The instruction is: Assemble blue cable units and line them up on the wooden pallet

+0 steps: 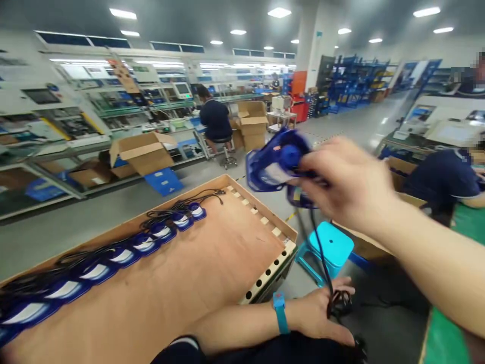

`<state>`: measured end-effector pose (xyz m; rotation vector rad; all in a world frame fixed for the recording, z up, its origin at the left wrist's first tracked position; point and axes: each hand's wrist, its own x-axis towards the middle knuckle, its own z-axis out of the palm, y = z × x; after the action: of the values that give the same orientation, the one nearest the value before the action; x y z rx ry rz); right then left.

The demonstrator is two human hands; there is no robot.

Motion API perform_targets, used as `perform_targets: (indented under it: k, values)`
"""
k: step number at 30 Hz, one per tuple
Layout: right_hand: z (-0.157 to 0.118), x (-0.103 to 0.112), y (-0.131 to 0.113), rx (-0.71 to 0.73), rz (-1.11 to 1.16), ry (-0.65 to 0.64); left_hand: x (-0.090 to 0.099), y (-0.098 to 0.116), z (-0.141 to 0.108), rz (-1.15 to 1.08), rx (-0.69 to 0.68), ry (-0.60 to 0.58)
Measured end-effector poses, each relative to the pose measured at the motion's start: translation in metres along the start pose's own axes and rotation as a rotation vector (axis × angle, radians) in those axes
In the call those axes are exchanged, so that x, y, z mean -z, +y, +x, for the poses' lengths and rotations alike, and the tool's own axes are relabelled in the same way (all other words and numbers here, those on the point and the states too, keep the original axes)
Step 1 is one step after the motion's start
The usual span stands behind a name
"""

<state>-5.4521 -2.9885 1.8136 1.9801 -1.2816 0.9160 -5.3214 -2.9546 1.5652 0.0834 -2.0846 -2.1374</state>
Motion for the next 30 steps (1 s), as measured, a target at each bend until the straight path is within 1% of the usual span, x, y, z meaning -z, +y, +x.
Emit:
perform_targets:
  k: [1,2,4,6,8,9,10,11,13,15,17,20,22,24,26,28,30]
  values:
    - [0.018,-0.03,-0.006,0.077,0.062,-0.079,0.005,-0.001,-0.014,-0.091,0.016,0.066]
    - [0.033,-0.067,-0.01,0.146,0.127,-0.169,0.011,-0.001,-0.027,-0.165,0.038,0.142]
    - [0.053,-0.155,-0.018,0.233,0.237,-0.349,0.023,-0.001,-0.051,-0.262,0.106,0.344]
    - [0.057,-0.249,-0.025,0.249,0.251,-0.532,0.037,0.002,-0.07,-0.379,0.139,0.593]
    - [0.049,-0.335,-0.032,0.314,0.233,-0.717,0.057,0.004,-0.085,-0.564,0.075,0.811]
    - [0.043,-0.372,-0.034,0.354,0.223,-0.794,0.071,0.005,-0.092,-0.672,0.027,0.897]
    - [0.036,-0.405,-0.036,0.393,0.222,-0.848,0.086,0.004,-0.097,-0.782,-0.012,0.958]
    - [0.029,-0.434,-0.037,0.425,0.227,-0.885,0.102,0.003,-0.103,-0.888,-0.036,0.995]
    - [0.019,-0.481,-0.037,0.469,0.259,-0.92,0.135,-0.001,-0.112,-1.065,-0.033,1.054]
    - [0.015,-0.516,-0.035,0.484,0.299,-0.931,0.161,-0.005,-0.119,-1.149,-0.029,1.113]
    - [0.018,-0.545,-0.031,0.484,0.321,-0.93,0.179,-0.006,-0.122,-1.15,-0.051,1.16]
    - [0.031,-0.579,-0.025,0.508,0.309,-0.89,0.193,-0.003,-0.118,-1.098,-0.051,1.159]
    - [0.04,-0.594,-0.023,0.568,0.296,-0.855,0.2,-0.002,-0.113,-1.037,-0.014,1.193]
    - [0.047,-0.603,-0.022,0.622,0.282,-0.846,0.207,-0.005,-0.107,-0.997,0.034,1.251]
    - [0.051,-0.606,-0.021,0.617,0.271,-0.858,0.214,-0.01,-0.1,-1.005,0.049,1.301]
    - [0.052,-0.603,-0.021,0.565,0.293,-0.842,0.219,-0.013,-0.094,-1.02,0.048,1.321]
    - [0.05,-0.59,-0.018,0.482,0.352,-0.778,0.221,-0.013,-0.088,-1.001,0.055,1.304]
